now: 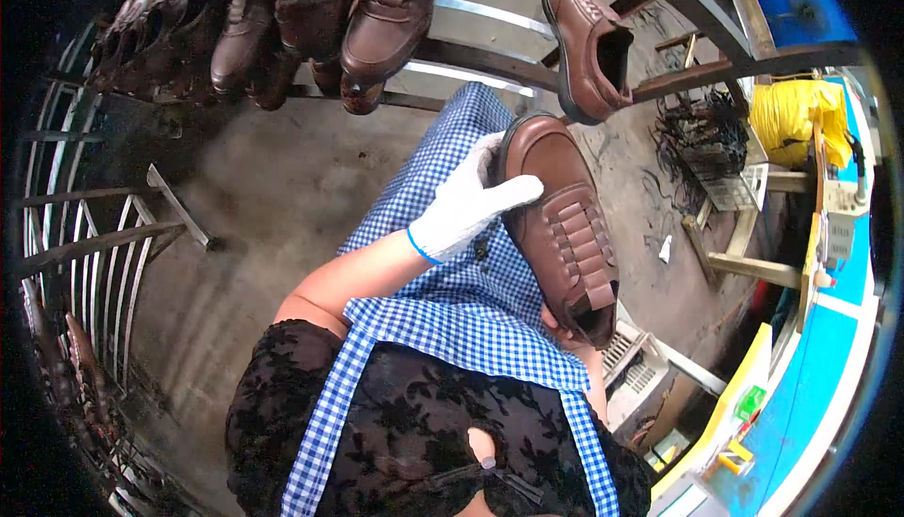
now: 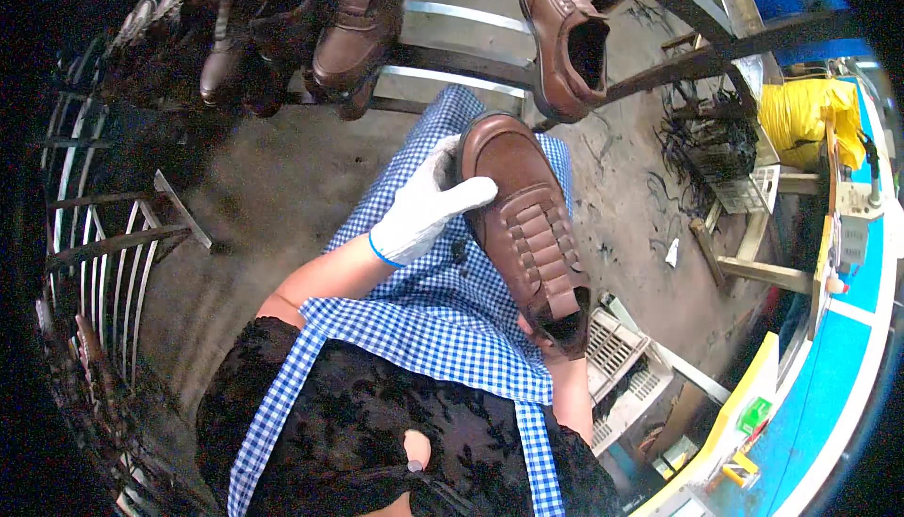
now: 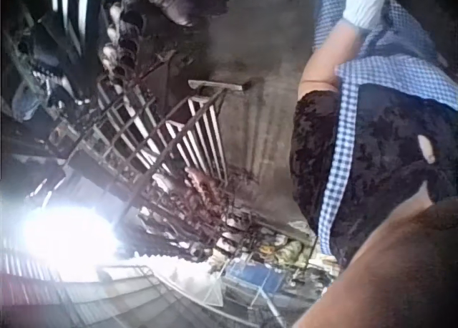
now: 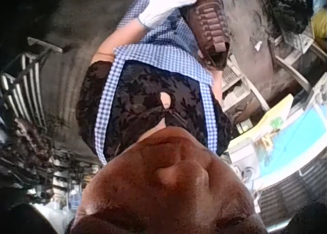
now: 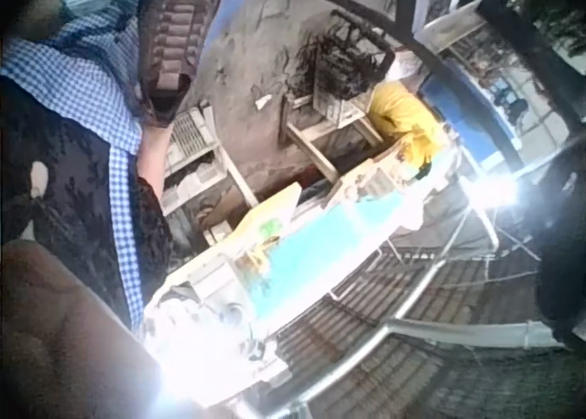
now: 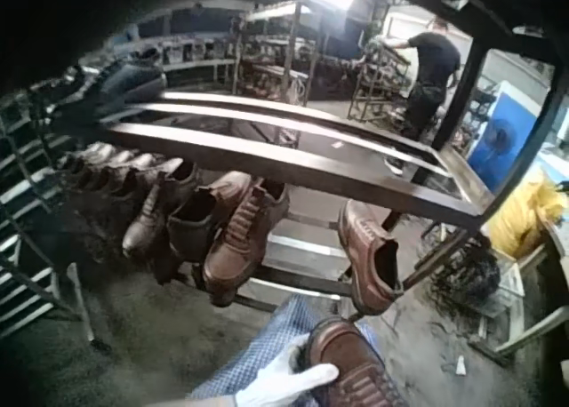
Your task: Trimming excess material and loose threads from newly manufactured brown shoes.
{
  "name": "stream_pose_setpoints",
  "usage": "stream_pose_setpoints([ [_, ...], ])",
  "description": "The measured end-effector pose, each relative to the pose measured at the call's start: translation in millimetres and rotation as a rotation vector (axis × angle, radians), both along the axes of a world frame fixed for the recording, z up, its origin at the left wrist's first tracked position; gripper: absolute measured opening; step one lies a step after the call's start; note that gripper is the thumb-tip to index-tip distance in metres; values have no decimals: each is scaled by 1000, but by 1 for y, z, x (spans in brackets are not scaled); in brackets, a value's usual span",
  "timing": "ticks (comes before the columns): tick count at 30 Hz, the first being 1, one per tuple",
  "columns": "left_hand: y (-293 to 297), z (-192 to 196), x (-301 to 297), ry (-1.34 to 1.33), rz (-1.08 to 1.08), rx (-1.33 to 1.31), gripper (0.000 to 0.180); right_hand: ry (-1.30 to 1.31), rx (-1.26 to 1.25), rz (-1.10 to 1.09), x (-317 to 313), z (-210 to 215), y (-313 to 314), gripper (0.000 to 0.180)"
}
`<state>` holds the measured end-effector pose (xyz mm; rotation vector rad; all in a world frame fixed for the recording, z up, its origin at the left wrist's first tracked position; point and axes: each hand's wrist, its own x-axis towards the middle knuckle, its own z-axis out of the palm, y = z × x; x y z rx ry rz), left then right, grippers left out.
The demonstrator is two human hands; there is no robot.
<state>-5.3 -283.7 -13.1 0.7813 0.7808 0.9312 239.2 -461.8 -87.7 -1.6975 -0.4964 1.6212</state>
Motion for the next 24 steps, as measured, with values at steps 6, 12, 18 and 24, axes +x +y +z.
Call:
stream_pose_setpoints([
  [6,-7,2,6,53,-37,-37,75,187,-97,-270,-20,22,21,61],
  [12,18,6,-31,277,-56,104,61,407,-128,-509,-16,45,40,49],
  [18,11,35,-120,328,-205,-9,89,419,32,-354,-16,50,125,44],
  [24,-16,2,-120,-81,59,-210,84,-640,904,215,-40,67,197,62],
])
